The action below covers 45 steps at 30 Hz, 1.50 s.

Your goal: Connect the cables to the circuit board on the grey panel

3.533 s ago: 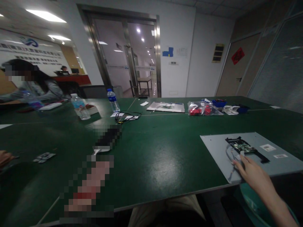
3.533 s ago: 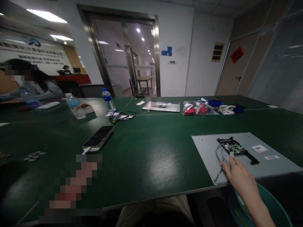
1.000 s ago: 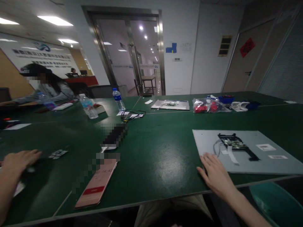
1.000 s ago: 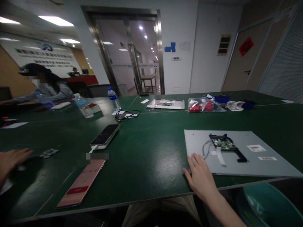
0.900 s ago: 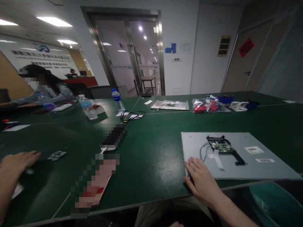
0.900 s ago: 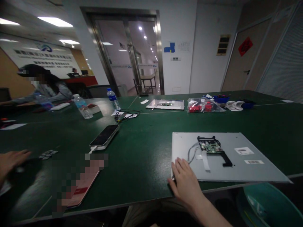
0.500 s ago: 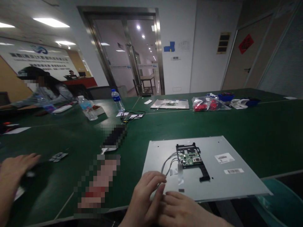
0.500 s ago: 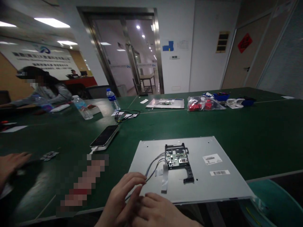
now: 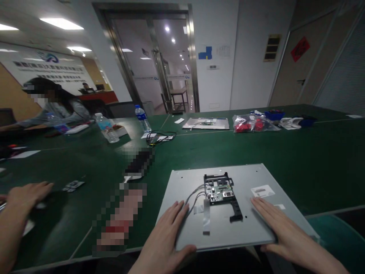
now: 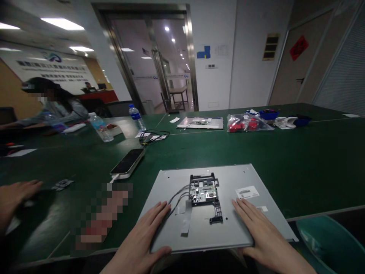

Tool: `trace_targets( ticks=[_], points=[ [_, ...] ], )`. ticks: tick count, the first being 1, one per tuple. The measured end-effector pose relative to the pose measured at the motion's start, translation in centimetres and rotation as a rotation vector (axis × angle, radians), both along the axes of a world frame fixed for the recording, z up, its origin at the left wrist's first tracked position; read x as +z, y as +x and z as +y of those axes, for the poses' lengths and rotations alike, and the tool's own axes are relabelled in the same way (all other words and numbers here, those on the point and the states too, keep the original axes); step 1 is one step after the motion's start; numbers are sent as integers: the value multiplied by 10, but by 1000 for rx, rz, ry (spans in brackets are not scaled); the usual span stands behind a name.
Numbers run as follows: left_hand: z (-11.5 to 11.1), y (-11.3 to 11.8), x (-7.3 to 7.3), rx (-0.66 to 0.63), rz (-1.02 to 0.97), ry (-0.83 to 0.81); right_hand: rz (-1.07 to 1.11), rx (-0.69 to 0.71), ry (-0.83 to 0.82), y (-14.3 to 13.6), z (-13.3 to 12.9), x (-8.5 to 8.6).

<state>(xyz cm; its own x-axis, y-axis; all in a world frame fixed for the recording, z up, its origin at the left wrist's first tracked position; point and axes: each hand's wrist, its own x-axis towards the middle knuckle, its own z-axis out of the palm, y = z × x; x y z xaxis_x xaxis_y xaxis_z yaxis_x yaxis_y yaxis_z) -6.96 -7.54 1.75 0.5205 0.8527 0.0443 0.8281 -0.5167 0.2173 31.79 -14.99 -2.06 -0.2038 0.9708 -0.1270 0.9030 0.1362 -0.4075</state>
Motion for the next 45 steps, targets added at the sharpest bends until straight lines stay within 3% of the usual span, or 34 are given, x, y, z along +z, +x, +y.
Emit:
trace_targets(
  ticks=[9,14,20,29,32,36,40,45],
  points=[
    [16,-20,-2,22,41,54,56,89,49,-13,39,-4],
    [29,-23,0,8,37,92,66,142,38,-16,54,3],
    [30,-19,-3,-10,52,132,31,166,41,-13,54,8],
    [18,-16,1,-103,28,239,-9,132,120,-31,48,-1],
    [13,-6,2,-161,21,262,-12,140,97,-29,52,6],
    [16,12,9,-210,-23,282,12,180,89,-31,62,34],
    [33,27,22,-215,-135,300,89,255,259,-64,76,56],
    [50,32,15,-201,-203,450,142,431,424,-126,93,43]
  ],
)
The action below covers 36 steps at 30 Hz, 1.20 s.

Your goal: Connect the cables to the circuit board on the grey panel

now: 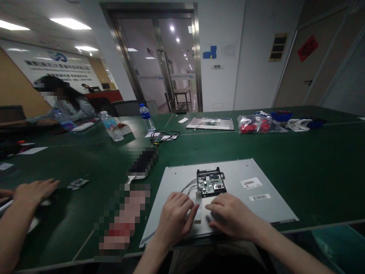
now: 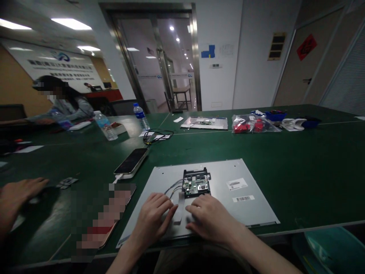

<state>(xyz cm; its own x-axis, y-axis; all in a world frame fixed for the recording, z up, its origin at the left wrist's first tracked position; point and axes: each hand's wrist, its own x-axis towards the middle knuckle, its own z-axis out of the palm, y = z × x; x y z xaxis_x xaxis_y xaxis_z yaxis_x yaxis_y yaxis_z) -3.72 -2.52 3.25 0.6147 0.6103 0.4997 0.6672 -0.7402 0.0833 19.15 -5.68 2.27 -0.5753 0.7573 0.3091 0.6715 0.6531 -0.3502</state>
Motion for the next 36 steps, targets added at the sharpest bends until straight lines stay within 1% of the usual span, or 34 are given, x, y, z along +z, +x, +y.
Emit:
trace_targets(
  ticks=[2,4,6,9,11,17,23,29,33,36],
  points=[
    [2,-3,-7,-1,2,32,16,20,51,-19,5,-12],
    [3,-6,-12,-3,9,44,45,43,106,-32,9,-23],
    [4,-9,-15,-1,21,42,68,84,149,-40,12,-32],
    [5,-10,-16,1,41,35,91,98,141,-45,14,-39],
    [5,-9,-16,-1,42,29,107,87,116,-46,15,-40],
    [4,-8,-18,20,22,21,98,128,90,-45,14,-42],
    [5,-7,-20,95,43,-24,58,106,153,-43,11,-44],
    [11,-6,-22,150,42,-71,21,94,168,-32,8,-50],
    [14,-9,-22,190,23,-79,37,54,126,-22,7,-48],
    [16,-14,-20,206,-14,-102,63,27,127,-18,8,-46]
  ],
)
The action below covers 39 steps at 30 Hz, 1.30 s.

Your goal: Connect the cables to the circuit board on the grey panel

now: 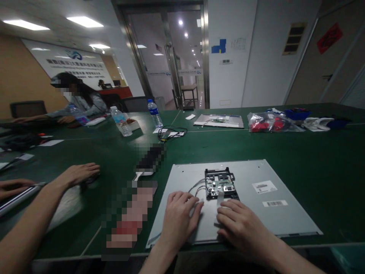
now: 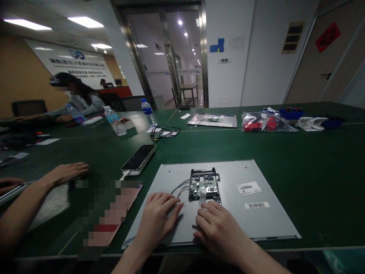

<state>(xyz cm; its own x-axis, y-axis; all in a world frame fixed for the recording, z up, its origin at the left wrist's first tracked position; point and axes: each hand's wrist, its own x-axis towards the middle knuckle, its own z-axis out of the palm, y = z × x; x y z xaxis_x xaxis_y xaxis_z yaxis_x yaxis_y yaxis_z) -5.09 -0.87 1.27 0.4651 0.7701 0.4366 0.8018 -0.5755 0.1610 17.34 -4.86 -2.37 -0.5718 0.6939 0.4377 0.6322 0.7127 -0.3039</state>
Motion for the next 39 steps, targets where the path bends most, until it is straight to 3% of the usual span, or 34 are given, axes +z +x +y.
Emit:
trace_targets(
  ticks=[10,17,27,34,39],
  points=[
    [8,-15,9,-5,72,-164,38,-59,1,2,-1,2],
    [11,-19,5,-47,71,-153,71,-48,-76,9,-3,11],
    [21,-20,10,-95,-17,-181,66,-47,-83,6,-3,12],
    [33,-7,26,-29,-136,-135,62,-34,-69,7,-2,10],
    [42,9,14,-102,-121,-175,57,-36,-61,7,0,7]
  ],
)
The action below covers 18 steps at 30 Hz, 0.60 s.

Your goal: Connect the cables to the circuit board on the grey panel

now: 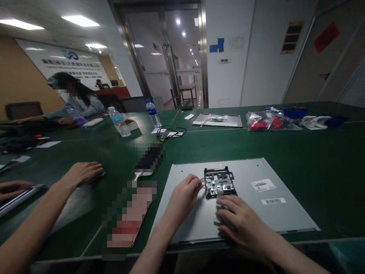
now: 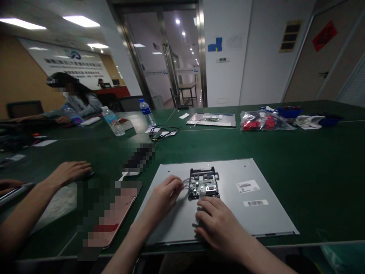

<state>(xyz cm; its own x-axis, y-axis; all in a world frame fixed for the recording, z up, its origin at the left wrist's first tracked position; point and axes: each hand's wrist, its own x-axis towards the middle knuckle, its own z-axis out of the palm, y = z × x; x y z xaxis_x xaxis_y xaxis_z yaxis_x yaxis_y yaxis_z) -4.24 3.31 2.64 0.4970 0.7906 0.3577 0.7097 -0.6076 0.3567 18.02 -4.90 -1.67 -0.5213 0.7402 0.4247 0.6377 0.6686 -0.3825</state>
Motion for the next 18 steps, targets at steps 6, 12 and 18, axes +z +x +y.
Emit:
trace_targets(
  ticks=[6,12,18],
  points=[
    [1,-3,-15,-102,72,-78,-10,5,32,0,1,-4],
    [-8,-7,-10,-77,107,-63,-7,4,29,0,0,1],
    [-17,-2,-17,17,197,21,-5,-4,33,-1,1,1]
  ],
)
